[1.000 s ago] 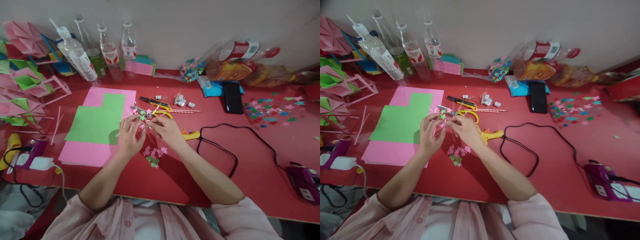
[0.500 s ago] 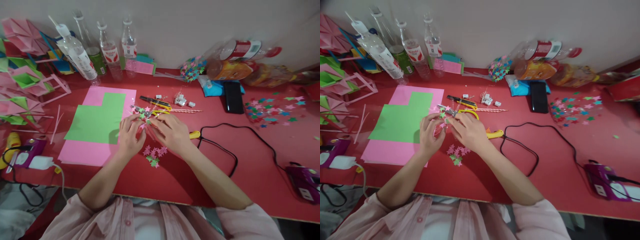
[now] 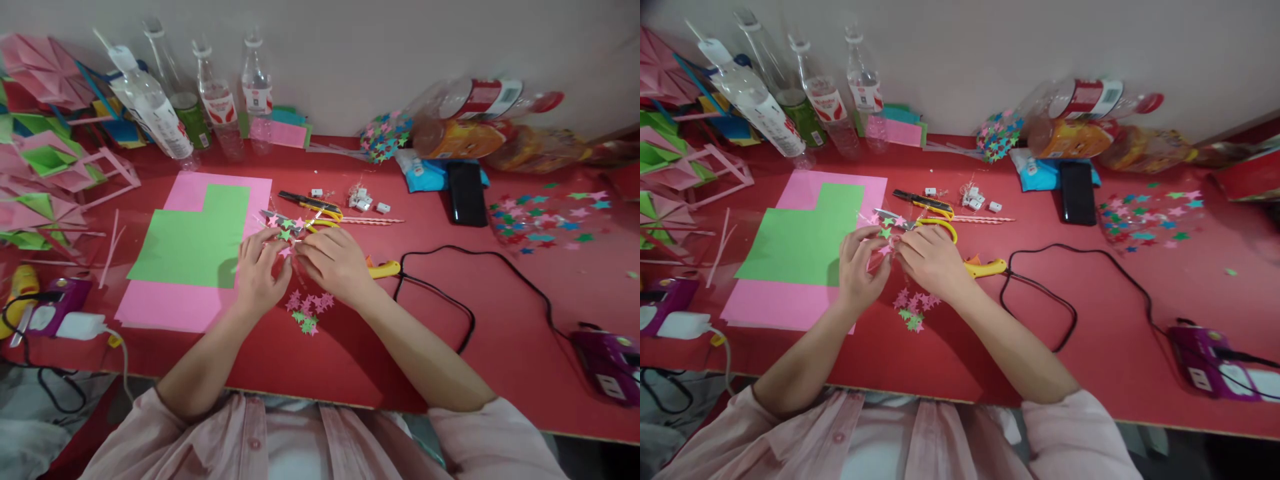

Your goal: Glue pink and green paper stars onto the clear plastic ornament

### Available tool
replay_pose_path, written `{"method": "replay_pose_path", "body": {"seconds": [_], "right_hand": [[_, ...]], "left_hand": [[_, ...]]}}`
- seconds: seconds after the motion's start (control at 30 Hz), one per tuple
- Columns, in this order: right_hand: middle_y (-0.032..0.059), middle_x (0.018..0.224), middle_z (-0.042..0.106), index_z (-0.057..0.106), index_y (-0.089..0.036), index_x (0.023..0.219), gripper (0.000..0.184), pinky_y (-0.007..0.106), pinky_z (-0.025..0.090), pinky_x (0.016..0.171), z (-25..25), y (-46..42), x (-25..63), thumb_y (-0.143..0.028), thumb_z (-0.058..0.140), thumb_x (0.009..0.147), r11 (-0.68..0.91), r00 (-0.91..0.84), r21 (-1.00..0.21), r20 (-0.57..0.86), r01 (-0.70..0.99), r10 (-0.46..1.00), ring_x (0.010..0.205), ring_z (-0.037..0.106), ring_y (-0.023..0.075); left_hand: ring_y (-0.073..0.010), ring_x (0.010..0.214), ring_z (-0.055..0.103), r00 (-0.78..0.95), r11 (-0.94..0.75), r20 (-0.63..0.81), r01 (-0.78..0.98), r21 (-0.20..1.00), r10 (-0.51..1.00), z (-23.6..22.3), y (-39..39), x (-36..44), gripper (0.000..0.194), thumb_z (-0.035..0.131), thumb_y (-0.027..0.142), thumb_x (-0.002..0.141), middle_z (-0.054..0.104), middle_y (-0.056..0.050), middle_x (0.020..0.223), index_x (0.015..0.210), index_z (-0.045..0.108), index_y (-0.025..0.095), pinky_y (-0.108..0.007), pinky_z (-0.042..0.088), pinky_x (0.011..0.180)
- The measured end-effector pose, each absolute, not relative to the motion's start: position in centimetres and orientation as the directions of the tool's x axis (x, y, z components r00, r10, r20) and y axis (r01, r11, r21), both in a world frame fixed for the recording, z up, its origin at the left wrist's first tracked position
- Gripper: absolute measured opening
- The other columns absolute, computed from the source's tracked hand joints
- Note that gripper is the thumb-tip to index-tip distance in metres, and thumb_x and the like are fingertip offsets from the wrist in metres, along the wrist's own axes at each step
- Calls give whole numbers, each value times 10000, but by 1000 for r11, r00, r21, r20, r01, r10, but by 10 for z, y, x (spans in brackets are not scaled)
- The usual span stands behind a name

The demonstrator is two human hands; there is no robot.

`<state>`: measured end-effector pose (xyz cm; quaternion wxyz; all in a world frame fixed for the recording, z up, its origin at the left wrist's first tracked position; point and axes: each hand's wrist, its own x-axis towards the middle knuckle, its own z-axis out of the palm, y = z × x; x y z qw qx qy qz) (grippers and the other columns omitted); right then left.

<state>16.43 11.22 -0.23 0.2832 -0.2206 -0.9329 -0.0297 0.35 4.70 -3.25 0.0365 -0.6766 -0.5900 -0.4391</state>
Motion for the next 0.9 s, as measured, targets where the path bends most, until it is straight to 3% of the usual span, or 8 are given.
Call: {"method": "replay_pose_path", "body": {"seconds": [0.17, 0.6, 0.9], "right_hand": [[27, 847, 672, 627, -197, 859, 175, 309, 437, 773, -2, 112, 165, -183, 468, 930, 901, -728, -83, 560, 426, 396, 815, 510, 163], [73, 981, 643, 589, -183, 1088, 217, 361, 404, 777, 0, 110, 165, -216, 502, 892, 857, -679, -152, 549, 493, 488, 906, 536, 211], [58, 1011, 615, 569, -230, 1105, 251, 378, 460, 817, 4, 117, 172, -183, 528, 862, 811, -511, -326, 647, 486, 566, 934, 563, 208]], "left_hand": [[-224, 1076, 551, -78, -308, 634, 824, 475, 769, -34, 47, 3, 228, 588, 149, 797, 586, -70, 1166, 1003, 539, 235, -416, 425, 907], [-221, 1078, 557, -77, -310, 644, 829, 465, 761, -33, 47, 3, 230, 591, 150, 801, 588, -71, 1152, 1009, 538, 231, -407, 436, 901], [-219, 1077, 548, -70, -313, 641, 829, 463, 764, -31, 45, 2, 222, 581, 181, 819, 577, -82, 1182, 1036, 553, 223, -407, 422, 924]]}}
